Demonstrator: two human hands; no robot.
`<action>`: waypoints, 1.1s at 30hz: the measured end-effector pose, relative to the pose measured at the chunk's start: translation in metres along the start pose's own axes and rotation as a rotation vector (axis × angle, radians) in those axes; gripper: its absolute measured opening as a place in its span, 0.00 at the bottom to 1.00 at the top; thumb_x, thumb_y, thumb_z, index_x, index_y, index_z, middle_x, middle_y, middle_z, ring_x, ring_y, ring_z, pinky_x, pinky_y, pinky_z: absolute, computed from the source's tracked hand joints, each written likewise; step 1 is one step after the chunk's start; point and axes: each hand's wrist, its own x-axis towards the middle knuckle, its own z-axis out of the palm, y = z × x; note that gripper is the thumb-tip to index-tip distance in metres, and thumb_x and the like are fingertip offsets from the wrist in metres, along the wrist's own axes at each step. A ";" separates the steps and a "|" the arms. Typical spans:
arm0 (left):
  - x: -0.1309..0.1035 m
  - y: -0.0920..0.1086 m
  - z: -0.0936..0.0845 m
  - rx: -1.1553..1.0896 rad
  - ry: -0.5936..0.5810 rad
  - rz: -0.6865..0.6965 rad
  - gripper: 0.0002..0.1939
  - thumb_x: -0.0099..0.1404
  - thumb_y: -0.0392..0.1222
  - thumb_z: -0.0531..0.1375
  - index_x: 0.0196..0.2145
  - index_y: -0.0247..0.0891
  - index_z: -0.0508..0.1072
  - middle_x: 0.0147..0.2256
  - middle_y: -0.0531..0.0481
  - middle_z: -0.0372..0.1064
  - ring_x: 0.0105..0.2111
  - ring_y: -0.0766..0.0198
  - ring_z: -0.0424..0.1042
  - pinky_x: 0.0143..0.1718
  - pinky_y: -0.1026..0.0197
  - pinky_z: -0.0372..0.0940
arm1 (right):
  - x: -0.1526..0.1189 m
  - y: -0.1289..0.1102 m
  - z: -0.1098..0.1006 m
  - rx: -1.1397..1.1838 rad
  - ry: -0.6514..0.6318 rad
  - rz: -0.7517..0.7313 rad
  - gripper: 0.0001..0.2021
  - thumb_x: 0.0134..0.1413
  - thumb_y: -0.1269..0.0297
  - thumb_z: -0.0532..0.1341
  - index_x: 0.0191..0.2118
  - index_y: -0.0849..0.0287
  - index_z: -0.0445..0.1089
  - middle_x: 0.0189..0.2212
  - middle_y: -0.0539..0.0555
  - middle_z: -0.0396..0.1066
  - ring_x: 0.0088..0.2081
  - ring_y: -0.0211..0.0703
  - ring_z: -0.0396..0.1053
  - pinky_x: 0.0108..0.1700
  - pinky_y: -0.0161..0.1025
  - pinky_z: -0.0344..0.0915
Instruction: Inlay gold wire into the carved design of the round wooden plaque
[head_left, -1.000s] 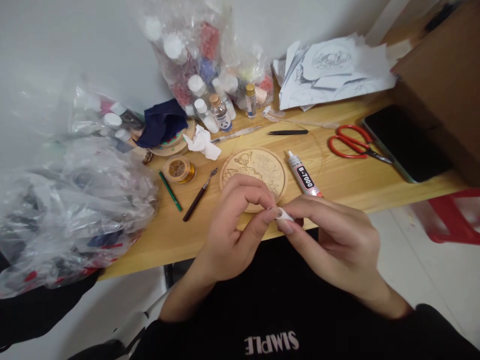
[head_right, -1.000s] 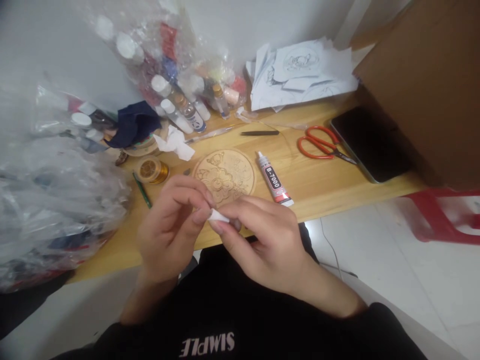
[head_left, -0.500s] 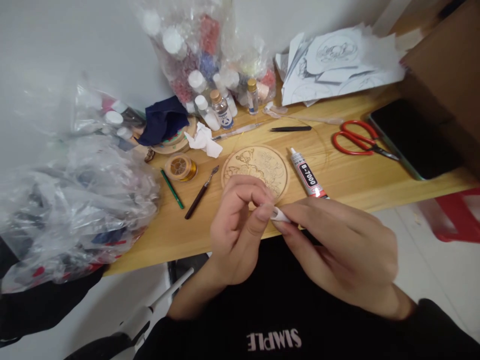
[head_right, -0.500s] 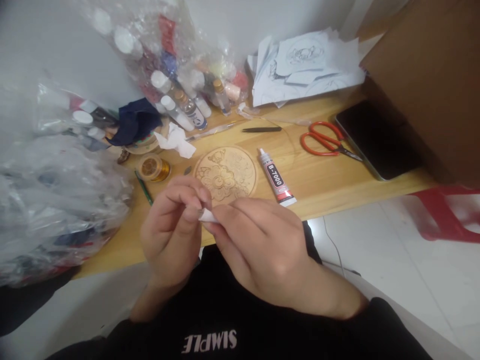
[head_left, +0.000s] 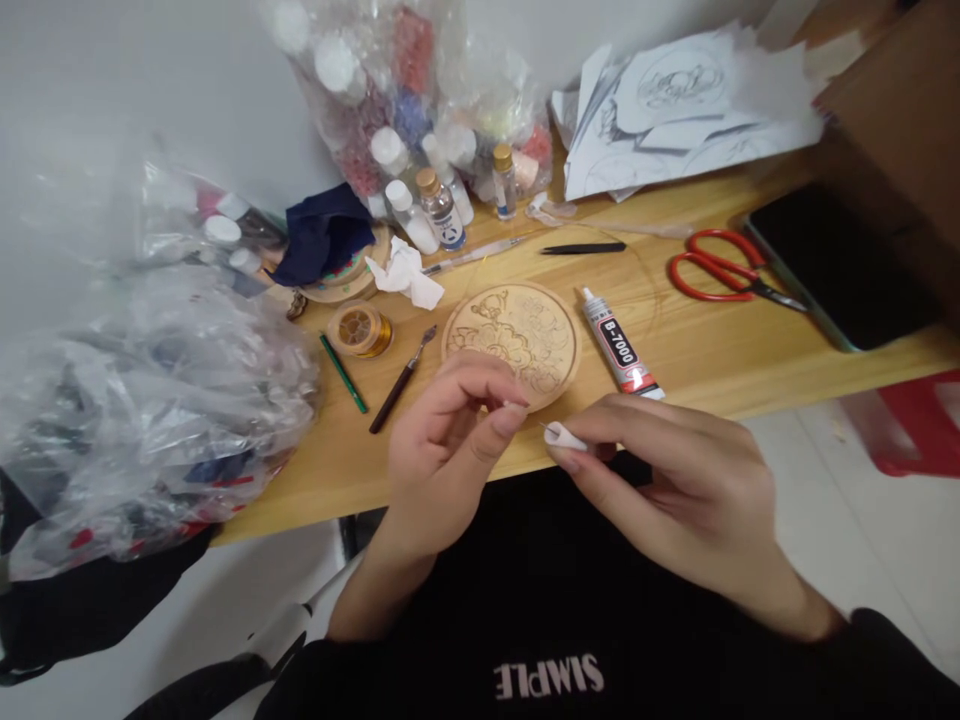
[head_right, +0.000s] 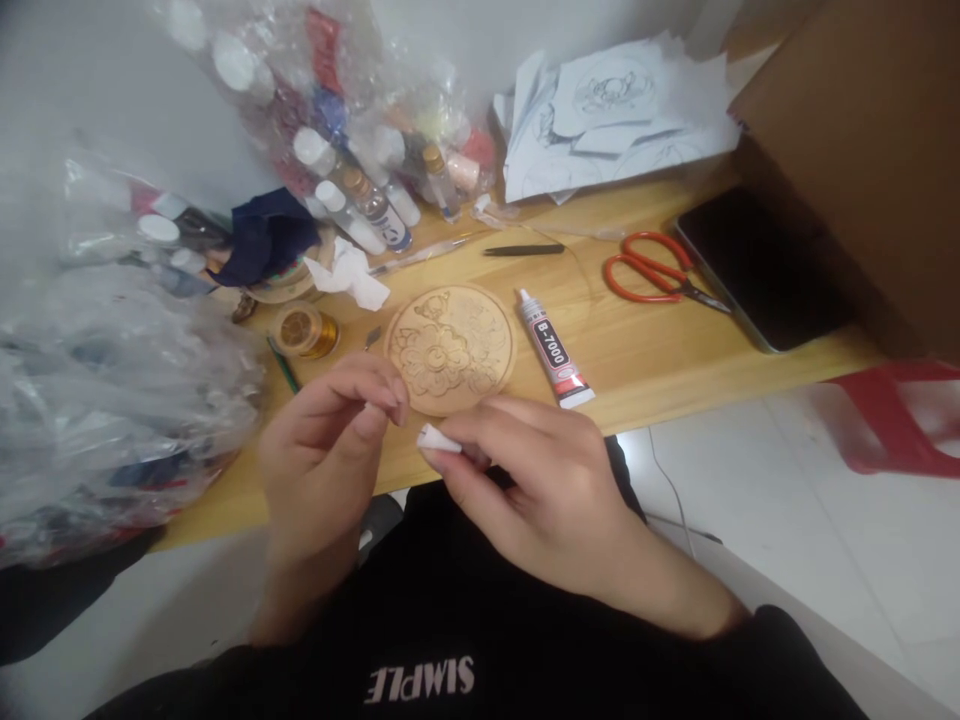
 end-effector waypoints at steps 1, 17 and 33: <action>-0.001 0.000 0.000 0.004 -0.017 -0.005 0.03 0.69 0.38 0.60 0.37 0.40 0.74 0.35 0.49 0.68 0.39 0.65 0.68 0.42 0.61 0.65 | 0.000 0.000 0.000 -0.001 0.006 0.008 0.02 0.58 0.73 0.63 0.35 0.60 0.71 0.24 0.49 0.71 0.24 0.32 0.66 0.27 0.31 0.64; -0.003 0.007 0.005 0.106 -0.036 -0.006 0.01 0.65 0.37 0.64 0.34 0.41 0.75 0.33 0.51 0.70 0.35 0.66 0.68 0.36 0.62 0.65 | -0.003 0.001 0.004 -0.037 0.078 0.003 0.05 0.57 0.73 0.64 0.38 0.57 0.72 0.26 0.49 0.73 0.26 0.34 0.69 0.28 0.33 0.67; -0.005 0.013 0.007 0.142 0.019 0.006 0.05 0.63 0.32 0.64 0.35 0.41 0.77 0.34 0.51 0.70 0.36 0.67 0.70 0.41 0.62 0.69 | -0.003 -0.001 0.004 -0.141 0.120 -0.034 0.07 0.57 0.73 0.64 0.39 0.55 0.72 0.29 0.50 0.76 0.29 0.37 0.72 0.31 0.36 0.70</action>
